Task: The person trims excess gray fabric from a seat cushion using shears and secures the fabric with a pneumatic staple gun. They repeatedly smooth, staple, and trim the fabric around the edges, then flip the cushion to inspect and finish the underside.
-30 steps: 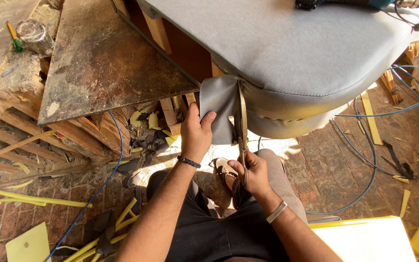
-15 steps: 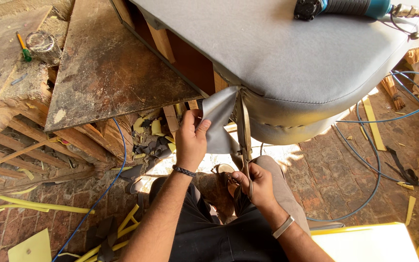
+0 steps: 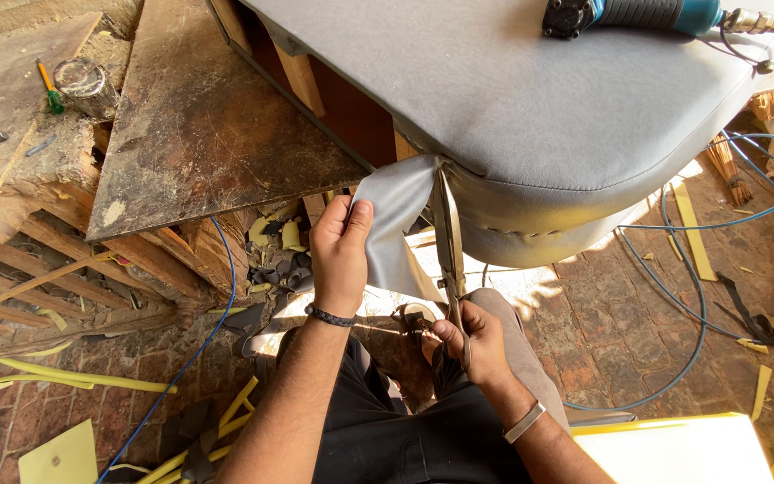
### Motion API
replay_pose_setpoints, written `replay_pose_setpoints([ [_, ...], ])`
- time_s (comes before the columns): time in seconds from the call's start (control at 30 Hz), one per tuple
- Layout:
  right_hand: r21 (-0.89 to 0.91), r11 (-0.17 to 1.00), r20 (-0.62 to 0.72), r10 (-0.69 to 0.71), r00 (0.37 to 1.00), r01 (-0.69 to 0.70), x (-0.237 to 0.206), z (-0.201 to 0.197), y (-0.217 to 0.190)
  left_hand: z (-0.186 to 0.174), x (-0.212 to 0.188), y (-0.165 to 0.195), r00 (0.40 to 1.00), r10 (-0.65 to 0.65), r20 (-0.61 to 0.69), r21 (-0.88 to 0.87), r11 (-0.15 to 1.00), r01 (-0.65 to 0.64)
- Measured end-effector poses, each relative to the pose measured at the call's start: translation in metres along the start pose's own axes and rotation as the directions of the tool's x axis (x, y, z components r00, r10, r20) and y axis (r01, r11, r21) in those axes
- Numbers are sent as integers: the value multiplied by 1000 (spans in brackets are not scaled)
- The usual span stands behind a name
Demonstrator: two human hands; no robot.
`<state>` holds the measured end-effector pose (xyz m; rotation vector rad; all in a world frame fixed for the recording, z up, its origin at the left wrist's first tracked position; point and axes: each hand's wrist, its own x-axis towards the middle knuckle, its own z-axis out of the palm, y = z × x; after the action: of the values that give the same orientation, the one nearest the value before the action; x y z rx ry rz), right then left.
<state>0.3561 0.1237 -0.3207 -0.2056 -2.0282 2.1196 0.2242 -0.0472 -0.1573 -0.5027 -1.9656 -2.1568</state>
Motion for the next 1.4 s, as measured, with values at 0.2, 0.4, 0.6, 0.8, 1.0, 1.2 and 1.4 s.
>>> replay_pose_setpoints([
  [0.2, 56, 998, 16, 4, 1000, -5, 3, 3, -7, 1, -6, -2, 999, -42, 2, -25, 999, 42],
  [0.4, 152, 988, -29, 1, 1000, 3, 7, 14, -9, 7, -15, -11, 997, -71, -9, -39, 997, 71],
  [0.6, 42, 995, -48, 98, 994, -96, -2, 15, -16, 0, -21, -15, 993, -105, -52, -36, 994, 103],
  [0.8, 65, 998, -8, 10, 1000, -10, -7, 9, -25, -6, -26, -15, 998, -58, -18, -31, 998, 58],
  [1.0, 22, 992, -21, 126, 992, -125, -21, 2, -16, -4, -1, 9, 994, 103, -45, 20, 995, -102],
  [1.2, 136, 988, 51, 70, 996, -76, -14, -5, -3, 14, 53, 21, 969, 196, 150, -313, 939, -142],
  [1.4, 146, 988, 107, 25, 994, -41, 4, -6, -3, 24, 53, 10, 977, 125, -173, -91, 986, -142],
])
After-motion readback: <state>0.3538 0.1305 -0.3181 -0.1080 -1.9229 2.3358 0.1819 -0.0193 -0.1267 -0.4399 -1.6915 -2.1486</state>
